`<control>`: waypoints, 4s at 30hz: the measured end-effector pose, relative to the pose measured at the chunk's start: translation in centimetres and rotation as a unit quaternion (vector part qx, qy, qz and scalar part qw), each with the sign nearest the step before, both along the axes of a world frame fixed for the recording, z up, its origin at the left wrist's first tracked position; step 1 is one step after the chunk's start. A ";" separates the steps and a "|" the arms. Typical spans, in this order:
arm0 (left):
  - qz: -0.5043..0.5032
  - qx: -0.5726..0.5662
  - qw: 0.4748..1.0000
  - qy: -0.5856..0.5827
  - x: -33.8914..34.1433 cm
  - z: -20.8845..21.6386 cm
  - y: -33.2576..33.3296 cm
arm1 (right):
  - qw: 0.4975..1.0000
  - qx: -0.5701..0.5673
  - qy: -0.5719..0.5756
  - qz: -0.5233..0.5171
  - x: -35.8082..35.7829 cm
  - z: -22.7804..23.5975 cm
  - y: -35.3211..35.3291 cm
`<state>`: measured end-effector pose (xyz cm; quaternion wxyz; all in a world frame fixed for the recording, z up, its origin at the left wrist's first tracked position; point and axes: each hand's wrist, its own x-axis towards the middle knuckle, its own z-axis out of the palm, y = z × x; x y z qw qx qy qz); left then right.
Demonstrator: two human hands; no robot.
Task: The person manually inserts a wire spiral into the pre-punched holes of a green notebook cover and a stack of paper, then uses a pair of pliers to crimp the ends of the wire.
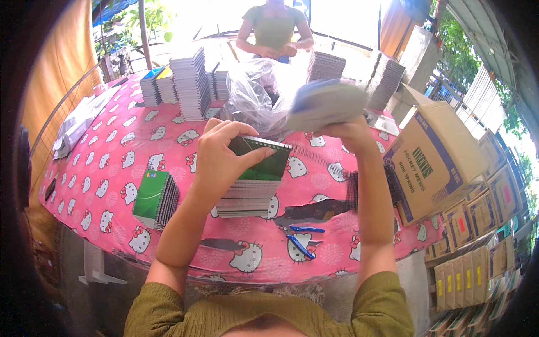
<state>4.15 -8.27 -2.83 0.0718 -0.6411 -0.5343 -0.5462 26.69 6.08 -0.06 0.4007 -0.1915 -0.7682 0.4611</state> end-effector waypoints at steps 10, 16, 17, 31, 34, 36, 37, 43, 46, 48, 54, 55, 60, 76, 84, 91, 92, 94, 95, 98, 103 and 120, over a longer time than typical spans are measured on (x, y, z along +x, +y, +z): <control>-0.027 -0.051 0.997 -0.052 0.3 0.8 -0.6 | 0.981 0.110 -0.155 -0.025 -1.1 0.2 -0.8; 0.015 0.045 0.999 -0.022 -1.4 -0.5 -0.4 | 0.995 0.085 -0.036 0.046 -1.9 0.3 -1.5; 0.012 0.031 0.999 -0.043 -1.5 -0.5 -0.6 | 0.984 0.147 -0.099 0.002 -2.5 0.4 -0.5; -0.206 0.031 0.880 -0.427 -2.5 -3.6 -0.6 | 0.980 0.149 -0.133 -0.027 -6.2 0.5 -0.8; -0.189 -0.012 0.874 -0.447 -3.0 -4.0 -1.1 | 0.970 0.146 -0.188 -0.057 -7.2 0.8 0.1; -0.170 -0.017 0.887 -0.428 -3.3 -4.0 -1.2 | 0.995 0.039 -0.075 0.046 -6.7 0.6 -1.4; -0.162 -0.023 0.893 -0.419 -3.2 -4.1 -1.3 | 0.987 0.100 -0.128 -0.001 -6.8 0.0 -0.6; -0.240 -0.057 0.837 -0.488 -3.5 -2.9 -2.3 | 0.846 0.215 -0.364 -0.326 -3.3 -9.6 2.0; -0.217 -0.077 0.891 -0.392 -3.1 -2.1 -1.1 | 0.771 0.185 -0.508 -0.337 1.0 -16.5 0.4; -0.166 0.082 0.941 -0.282 -1.3 -0.6 -1.8 | 0.821 0.196 -0.439 -0.308 5.0 -20.3 -0.9; -0.122 0.205 0.971 0.011 -0.8 -3.9 -5.6 | 0.862 0.211 -0.400 -0.230 4.2 -19.6 -15.5; -0.145 0.156 0.977 0.007 -0.3 -5.3 -5.5 | 0.856 0.213 -0.403 -0.244 4.1 -20.0 -17.6; -0.148 0.089 0.984 -0.047 1.1 -6.8 -5.8 | 0.878 0.151 -0.350 -0.288 4.1 -20.1 -17.7; -0.157 0.129 0.977 -0.058 0.9 -6.7 -6.7 | 0.905 -0.393 0.029 0.158 -0.6 -10.1 -17.0; 0.055 0.248 0.848 -0.464 -9.1 -6.4 -9.3 | 0.951 0.068 -0.253 -0.161 0.1 -16.9 -19.4; 0.336 0.083 0.854 -0.389 -17.9 -17.0 -13.7 | 0.944 0.137 -0.229 -0.195 2.4 -17.6 -17.0; 0.341 0.098 0.860 -0.367 -18.2 -17.6 -13.7 | 0.928 0.152 -0.236 -0.246 3.5 -17.2 -14.8; 0.345 0.125 0.859 -0.356 -18.1 -17.9 -13.1 | 0.874 0.167 -0.276 -0.364 6.8 -17.2 -8.7; 0.343 0.138 0.860 -0.352 -18.0 -17.8 -12.6 | 0.832 0.165 -0.307 -0.431 8.6 -17.7 -5.8; 0.346 0.082 0.868 -0.346 -17.6 -17.2 -12.3 | 0.707 0.128 -0.471 -0.512 11.2 -20.6 -1.2; 0.347 0.027 0.891 -0.291 -18.9 -17.0 -13.5 | 0.703 0.098 -0.528 -0.467 12.0 -21.5 0.4; -0.108 -0.434 0.893 0.051 -3.3 0.5 5.7 | 0.927 0.056 -0.176 -0.327 7.1 -10.9 -2.8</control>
